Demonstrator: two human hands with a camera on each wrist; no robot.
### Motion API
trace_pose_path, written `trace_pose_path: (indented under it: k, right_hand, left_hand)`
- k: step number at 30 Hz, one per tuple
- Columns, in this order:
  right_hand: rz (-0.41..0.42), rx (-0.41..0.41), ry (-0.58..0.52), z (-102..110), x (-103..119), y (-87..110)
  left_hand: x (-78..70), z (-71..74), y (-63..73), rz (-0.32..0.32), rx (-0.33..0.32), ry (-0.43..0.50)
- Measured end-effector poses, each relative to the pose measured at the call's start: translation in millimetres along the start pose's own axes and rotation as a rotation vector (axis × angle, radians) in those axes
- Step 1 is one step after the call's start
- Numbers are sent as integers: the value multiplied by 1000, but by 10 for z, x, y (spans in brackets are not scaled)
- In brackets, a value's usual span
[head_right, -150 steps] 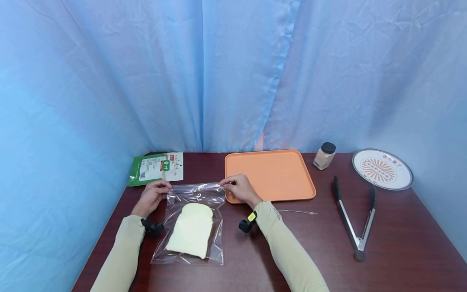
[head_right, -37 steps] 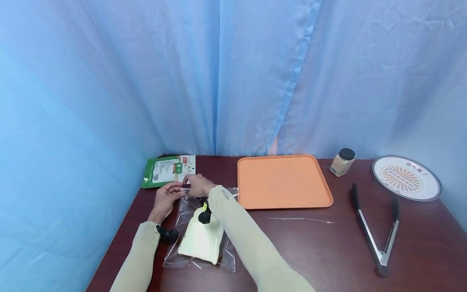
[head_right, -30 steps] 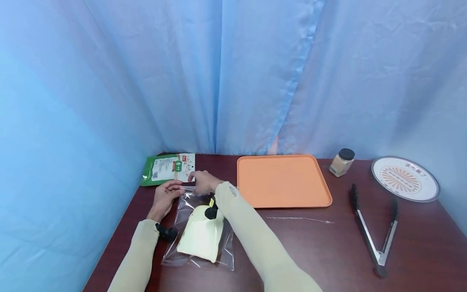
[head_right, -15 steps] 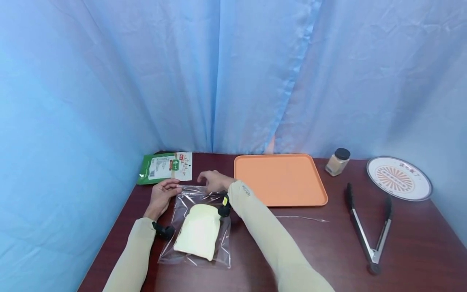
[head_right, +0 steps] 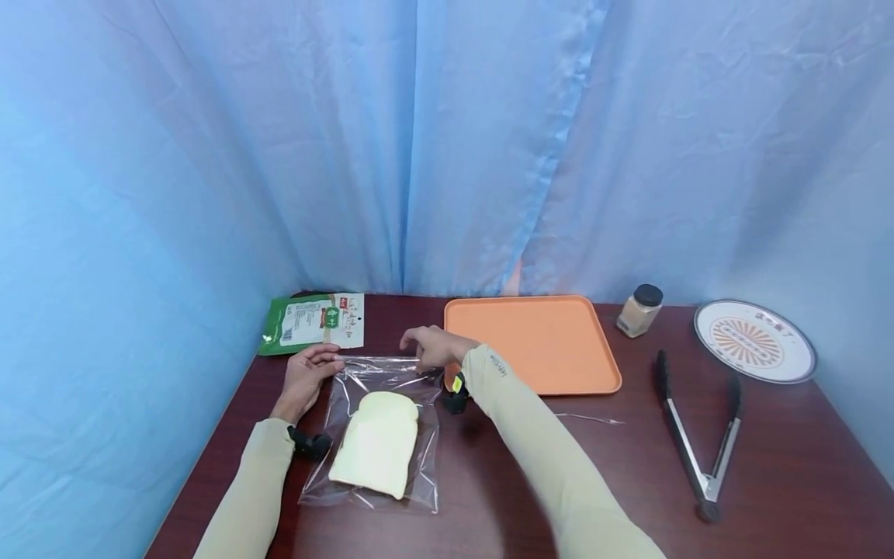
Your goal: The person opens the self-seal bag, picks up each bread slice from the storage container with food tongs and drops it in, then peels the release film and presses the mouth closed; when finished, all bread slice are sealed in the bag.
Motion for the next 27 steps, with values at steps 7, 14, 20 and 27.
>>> trace_pose_path:
  k: [7,14,20,27]
  right_hand:
    - [30,2,3,70,-96,116]
    - [-2,-30,-16,115,-215,210]
    - [-22,-65,-45,130,-261,254]
    - [-38,-105,-54,123,-286,303]
  left_hand:
    - [-6,-13,11,4,1,9]
    - [-12,5,13,1,-15,-3]
    - [-42,-9,8,15,-11,-66]
    - [-121,-49,-21,60,13,-215]
Point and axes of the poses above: each hand's wrist, its own y-axis away from the middle knuckle, its own z-axis out of the back of the hand, x = y × z, the point moved 2 cm from there along -y, towards the middle knuckle, and after that the axes turned 5 degrees about -z, right-handed, at the moved point
